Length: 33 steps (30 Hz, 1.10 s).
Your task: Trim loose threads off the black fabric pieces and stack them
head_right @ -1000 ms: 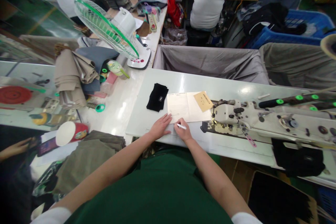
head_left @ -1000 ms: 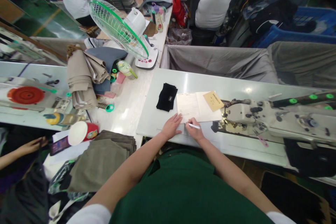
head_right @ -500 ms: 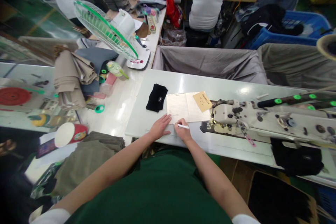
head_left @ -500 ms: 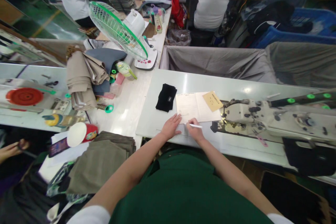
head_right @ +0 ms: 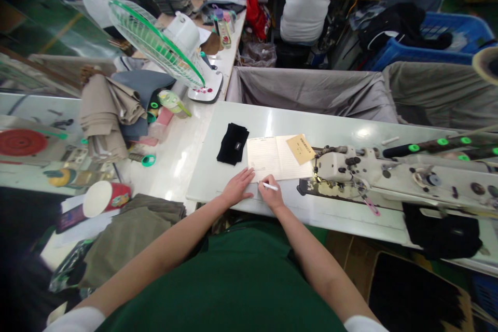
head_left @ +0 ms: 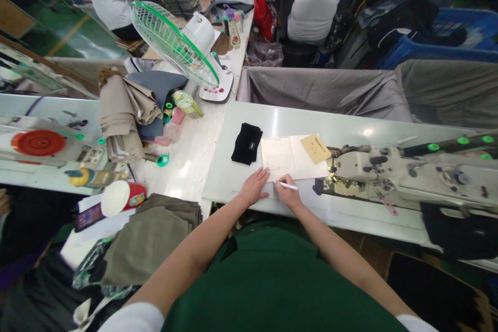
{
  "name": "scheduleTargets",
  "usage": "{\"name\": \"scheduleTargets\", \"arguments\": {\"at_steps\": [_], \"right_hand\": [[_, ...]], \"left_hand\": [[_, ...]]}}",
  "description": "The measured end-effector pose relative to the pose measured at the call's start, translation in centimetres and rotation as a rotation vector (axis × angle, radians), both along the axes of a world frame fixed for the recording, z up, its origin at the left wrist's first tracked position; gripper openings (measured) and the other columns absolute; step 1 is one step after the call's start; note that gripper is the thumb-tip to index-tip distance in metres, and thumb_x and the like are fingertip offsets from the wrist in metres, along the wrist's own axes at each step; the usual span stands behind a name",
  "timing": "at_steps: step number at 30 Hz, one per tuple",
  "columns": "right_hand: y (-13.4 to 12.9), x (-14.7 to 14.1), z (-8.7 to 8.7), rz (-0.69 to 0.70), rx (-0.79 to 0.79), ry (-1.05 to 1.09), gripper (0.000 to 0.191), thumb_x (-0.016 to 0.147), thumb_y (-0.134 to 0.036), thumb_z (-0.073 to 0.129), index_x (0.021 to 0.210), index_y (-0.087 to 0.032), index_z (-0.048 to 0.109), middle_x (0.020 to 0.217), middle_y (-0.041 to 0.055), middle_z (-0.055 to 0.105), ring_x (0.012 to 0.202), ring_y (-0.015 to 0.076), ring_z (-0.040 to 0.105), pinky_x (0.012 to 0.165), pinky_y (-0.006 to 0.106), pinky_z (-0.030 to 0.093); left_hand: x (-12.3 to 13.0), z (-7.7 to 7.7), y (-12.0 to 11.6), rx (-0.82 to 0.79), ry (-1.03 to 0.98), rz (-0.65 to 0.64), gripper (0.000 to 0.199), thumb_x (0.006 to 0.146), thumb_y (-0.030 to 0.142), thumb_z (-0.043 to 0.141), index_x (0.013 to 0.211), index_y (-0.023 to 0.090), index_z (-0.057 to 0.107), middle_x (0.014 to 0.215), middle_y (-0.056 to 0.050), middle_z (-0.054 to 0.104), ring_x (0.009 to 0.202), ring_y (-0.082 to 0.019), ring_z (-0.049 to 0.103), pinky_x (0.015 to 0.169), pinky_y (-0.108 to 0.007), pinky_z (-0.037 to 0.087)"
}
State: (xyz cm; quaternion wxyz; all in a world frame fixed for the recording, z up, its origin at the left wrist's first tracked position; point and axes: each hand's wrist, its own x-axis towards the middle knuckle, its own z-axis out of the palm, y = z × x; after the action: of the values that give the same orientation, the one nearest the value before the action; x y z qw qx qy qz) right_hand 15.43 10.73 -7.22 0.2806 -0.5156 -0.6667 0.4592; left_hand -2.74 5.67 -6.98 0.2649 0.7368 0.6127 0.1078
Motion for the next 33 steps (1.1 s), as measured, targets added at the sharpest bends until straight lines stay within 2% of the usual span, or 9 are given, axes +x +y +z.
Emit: {"name": "scheduleTargets", "arguments": {"at_steps": [9,33], "right_hand": [[-0.07,-0.15,0.43,0.015,0.000,-0.017,0.017,0.080,-0.040,0.051,0.072,-0.026,0.046,0.066,-0.0032,0.055,0.064,0.0182,0.054,0.067,0.031,0.045],[-0.13,-0.32,0.68,0.041,-0.015,-0.022,0.020,0.081,-0.042,0.052,0.072,-0.025,0.048,0.067,-0.0021,0.059,0.065,0.0176,0.055,0.068,0.030,0.046]], "left_hand": [[0.09,0.23,0.03,-0.010,0.034,-0.006,0.088,0.068,0.029,0.085,0.144,0.014,0.043,0.157,-0.019,0.037,0.148,-0.033,0.029,0.119,-0.047,0.031],[0.08,0.22,-0.10,-0.002,0.069,-0.018,0.086,0.071,0.030,0.082,0.145,0.015,0.041,0.158,-0.018,0.036,0.148,-0.032,0.029,0.119,-0.046,0.032]]}}
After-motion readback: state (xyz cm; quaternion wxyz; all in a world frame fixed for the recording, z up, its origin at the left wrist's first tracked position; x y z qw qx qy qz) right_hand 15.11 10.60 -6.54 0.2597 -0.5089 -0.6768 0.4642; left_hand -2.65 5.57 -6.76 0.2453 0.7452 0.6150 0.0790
